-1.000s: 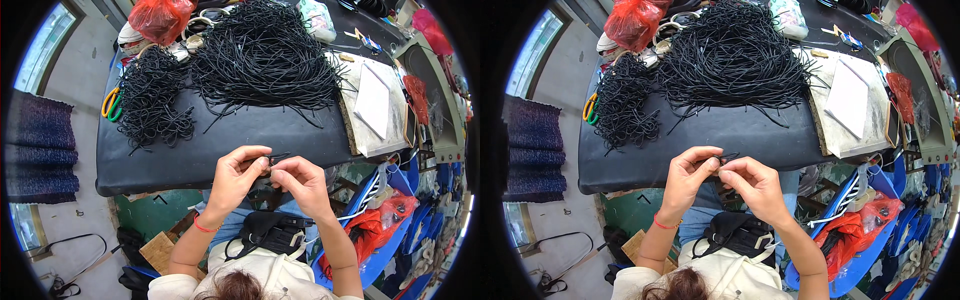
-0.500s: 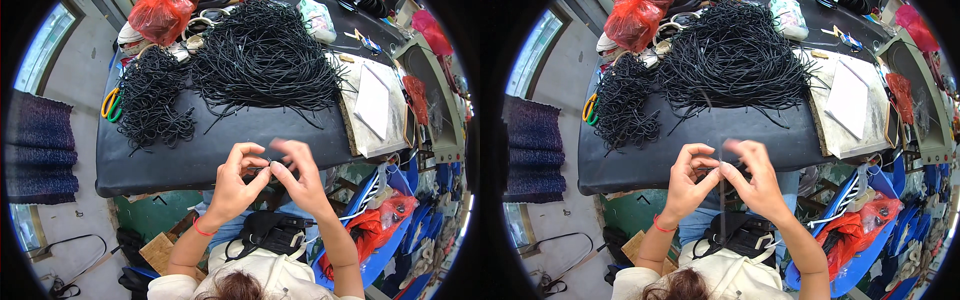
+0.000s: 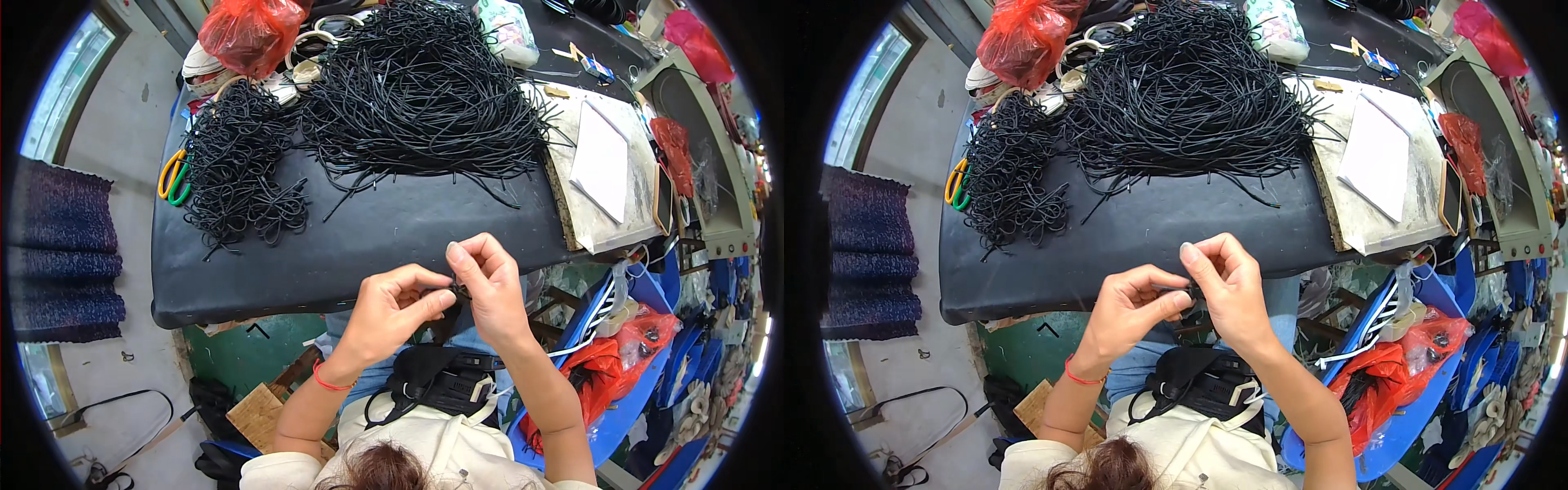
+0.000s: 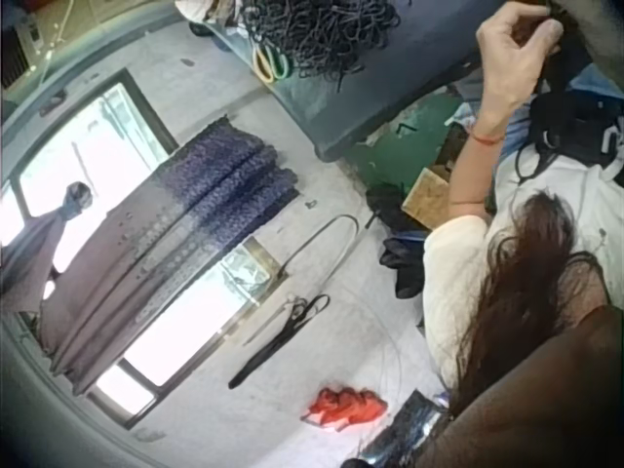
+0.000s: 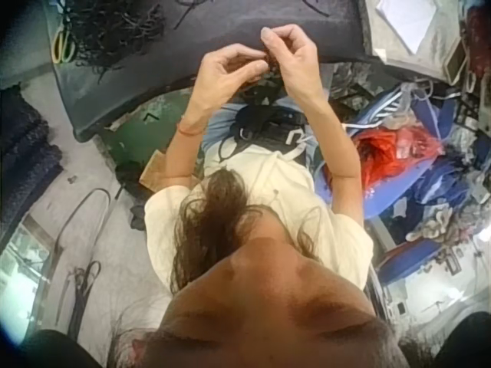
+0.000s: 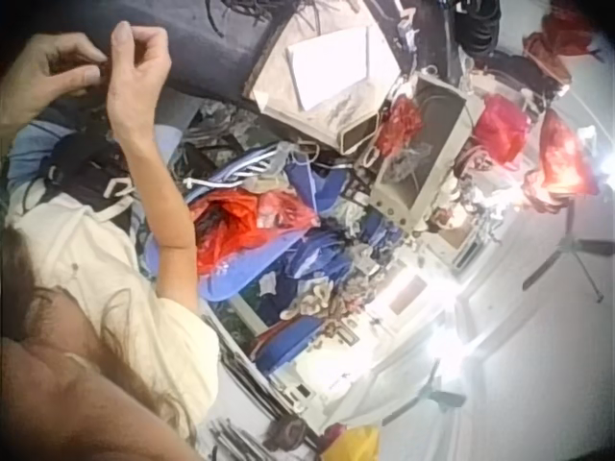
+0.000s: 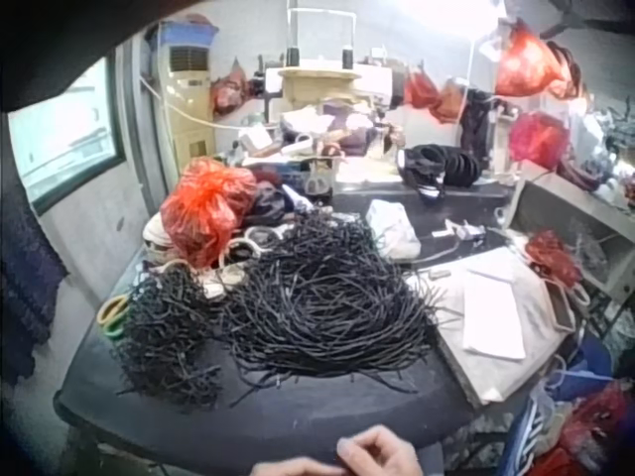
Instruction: The person sits at a workbench and repeatedly ties small black cords into loops by hand. They pick up individual cords from a large pile, form a loop, and secure it with a knot before placing the finished item on the table.
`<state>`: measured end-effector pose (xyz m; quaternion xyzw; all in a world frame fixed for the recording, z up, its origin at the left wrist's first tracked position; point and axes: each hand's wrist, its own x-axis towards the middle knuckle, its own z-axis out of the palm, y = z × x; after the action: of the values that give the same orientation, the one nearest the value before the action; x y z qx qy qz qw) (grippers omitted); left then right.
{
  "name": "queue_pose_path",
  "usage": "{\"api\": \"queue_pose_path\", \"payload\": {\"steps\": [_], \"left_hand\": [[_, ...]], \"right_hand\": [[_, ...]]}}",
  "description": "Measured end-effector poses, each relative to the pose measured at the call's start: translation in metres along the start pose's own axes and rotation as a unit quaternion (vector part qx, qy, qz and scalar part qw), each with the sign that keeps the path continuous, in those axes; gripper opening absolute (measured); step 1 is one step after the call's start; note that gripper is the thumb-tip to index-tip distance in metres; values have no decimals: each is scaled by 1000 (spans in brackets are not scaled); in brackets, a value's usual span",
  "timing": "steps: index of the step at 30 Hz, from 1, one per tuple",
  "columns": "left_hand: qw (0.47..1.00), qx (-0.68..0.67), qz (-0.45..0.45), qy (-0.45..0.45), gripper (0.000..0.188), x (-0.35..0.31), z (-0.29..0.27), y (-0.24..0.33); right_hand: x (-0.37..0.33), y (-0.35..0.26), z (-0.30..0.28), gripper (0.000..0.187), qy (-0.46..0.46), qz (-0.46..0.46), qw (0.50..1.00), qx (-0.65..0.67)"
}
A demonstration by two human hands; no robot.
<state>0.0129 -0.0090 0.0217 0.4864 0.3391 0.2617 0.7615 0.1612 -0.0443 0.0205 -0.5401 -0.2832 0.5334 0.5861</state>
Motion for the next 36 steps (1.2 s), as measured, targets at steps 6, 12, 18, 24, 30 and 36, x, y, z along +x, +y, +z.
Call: {"api": "queue_pose_path", "payload": {"steps": [6,12,18,24,30,36], "left_hand": [[1000,-4,-9,15,16,0,-4,3],[999,43,-12,-24,14,0,-6,2],[998,43,-33,-30,18,0,1,1],[994,-30,-85,-56,17,-1,3,2],[995,-69,-69,-21,15,-7,9,6],[1000,7,-19,-19,22,-9,10,6]], "right_hand": [[-1,-13,-6,18,5,106,993,51],[-9,-6,-6,22,-61,25,997,-45],[-12,-5,-3,26,-47,-16,993,-104],[-14,-3,-5,28,-36,-41,989,-140],[-15,0,-2,29,-22,-33,993,-114],[-4,-5,-1,31,-8,25,1000,-10]]}}
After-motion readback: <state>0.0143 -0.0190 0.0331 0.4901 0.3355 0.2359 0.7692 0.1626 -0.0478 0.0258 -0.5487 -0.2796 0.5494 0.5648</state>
